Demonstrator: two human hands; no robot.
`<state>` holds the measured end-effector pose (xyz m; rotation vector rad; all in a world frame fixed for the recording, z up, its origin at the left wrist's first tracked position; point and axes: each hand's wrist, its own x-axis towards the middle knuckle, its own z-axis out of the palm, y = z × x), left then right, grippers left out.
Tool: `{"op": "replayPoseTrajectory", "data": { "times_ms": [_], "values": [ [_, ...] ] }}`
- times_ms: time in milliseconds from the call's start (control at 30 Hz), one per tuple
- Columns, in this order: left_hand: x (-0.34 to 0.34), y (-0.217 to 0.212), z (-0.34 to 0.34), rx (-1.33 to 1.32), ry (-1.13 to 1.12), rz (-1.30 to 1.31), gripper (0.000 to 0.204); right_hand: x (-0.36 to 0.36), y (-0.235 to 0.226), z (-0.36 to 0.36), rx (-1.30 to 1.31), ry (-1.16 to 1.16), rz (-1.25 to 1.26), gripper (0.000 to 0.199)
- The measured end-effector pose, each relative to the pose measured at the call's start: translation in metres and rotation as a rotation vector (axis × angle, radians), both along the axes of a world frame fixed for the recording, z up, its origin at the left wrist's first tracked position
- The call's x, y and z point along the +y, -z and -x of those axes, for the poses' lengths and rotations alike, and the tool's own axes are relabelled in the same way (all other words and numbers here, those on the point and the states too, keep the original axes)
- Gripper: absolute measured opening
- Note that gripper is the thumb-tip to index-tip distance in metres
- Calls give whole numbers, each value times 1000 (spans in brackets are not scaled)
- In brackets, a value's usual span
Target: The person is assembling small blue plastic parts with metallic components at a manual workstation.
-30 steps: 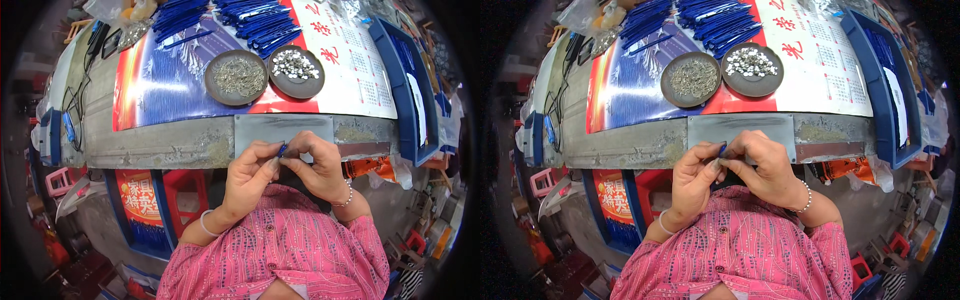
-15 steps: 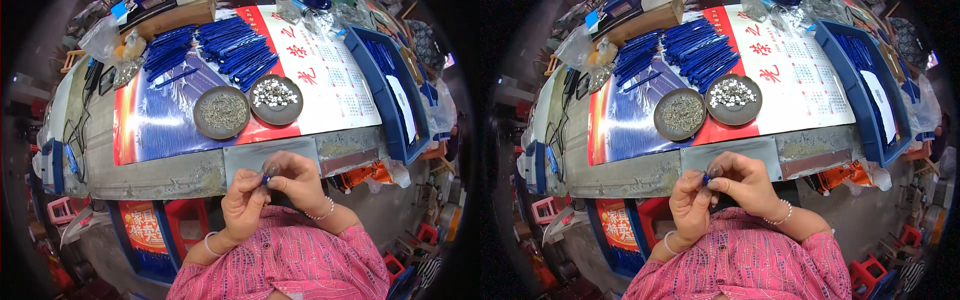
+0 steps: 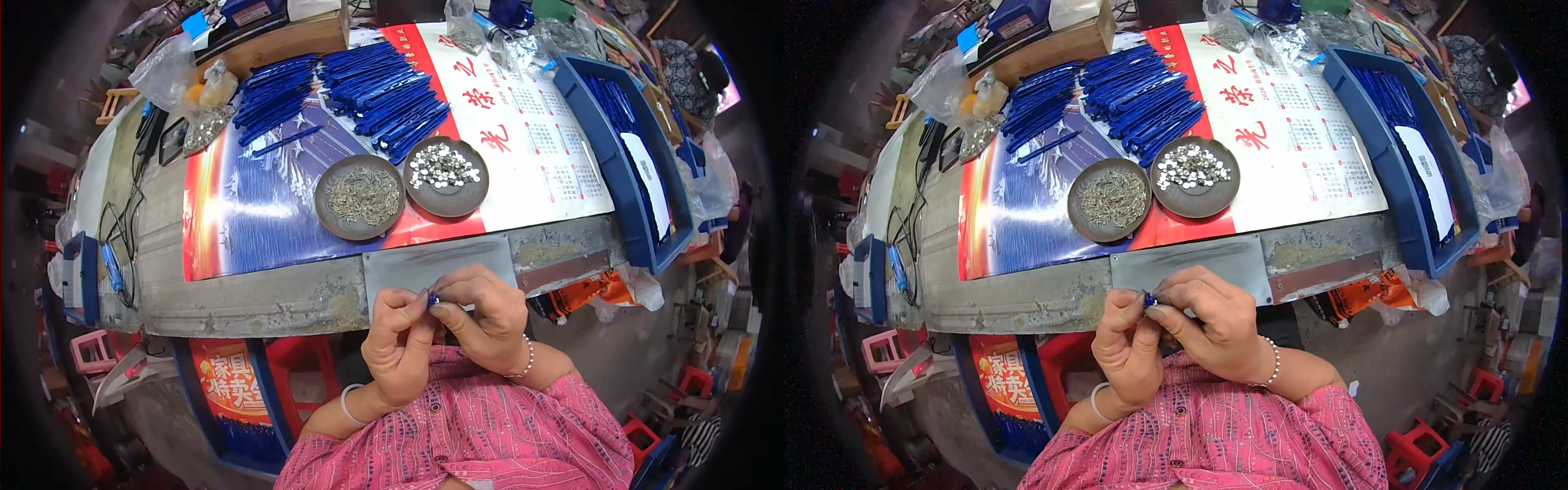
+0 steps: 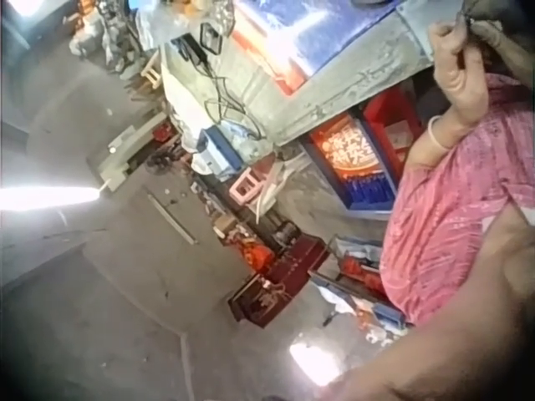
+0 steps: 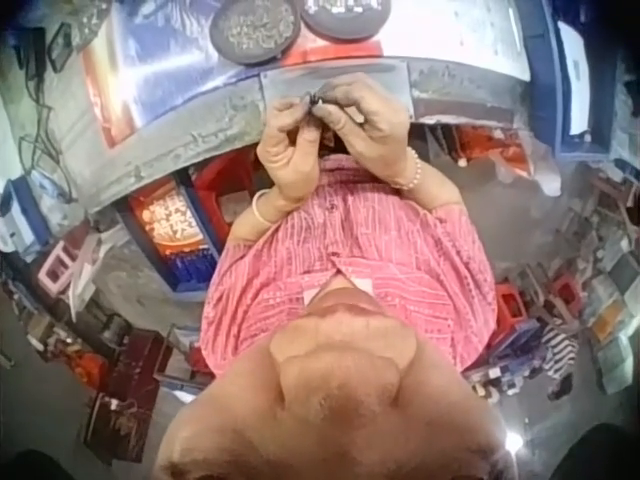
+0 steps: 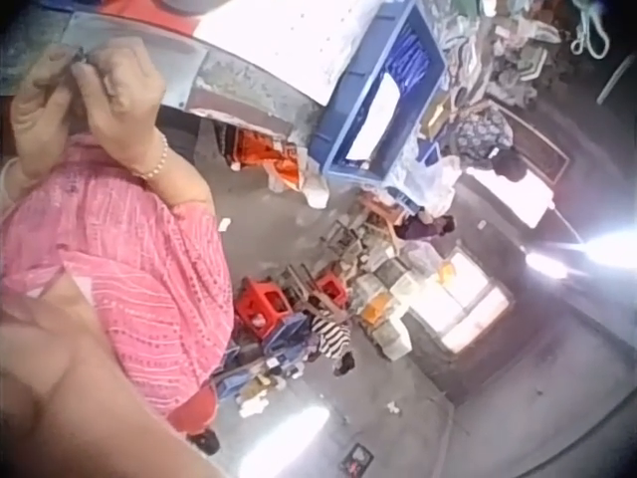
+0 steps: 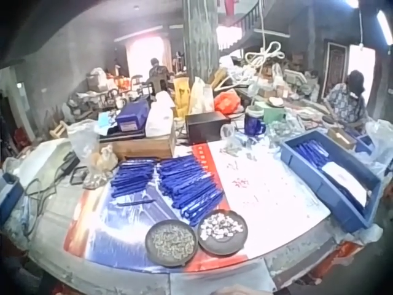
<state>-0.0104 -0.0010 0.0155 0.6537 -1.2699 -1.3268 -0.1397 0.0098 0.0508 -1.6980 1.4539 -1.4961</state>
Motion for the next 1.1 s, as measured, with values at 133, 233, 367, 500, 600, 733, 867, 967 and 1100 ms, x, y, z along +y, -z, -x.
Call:
{"op": "replayPoseTrajectory", "data": {
  "times_ms": [133,233,367,500,600,733,867,967,1100],
  "values": [
    [2,-1,1,77,56,-79,19,-2,7,-2,-9,13,15,11],
    [2,5,0,40,76,-42,20,-5,15,-2,79,33,100,16],
    [4,10,0,45,104,-53,21,-7,27,3,148,-4,194,23],
    [6,4,2,70,129,-79,22,-8,30,7,121,48,292,22],
    [4,0,1,-26,146,-10,23,-8,29,13,195,16,313,27],
    [-3,2,-3,-78,103,61,24,-1,30,8,206,-90,158,29],
    [5,2,-6,73,200,-211,22,-10,23,19,6,52,-22,11],
    [7,4,-4,137,260,-356,17,-28,28,50,-244,483,1,23],
    [6,7,0,143,226,-336,17,-2,28,16,0,130,-32,65]
  ]
}}
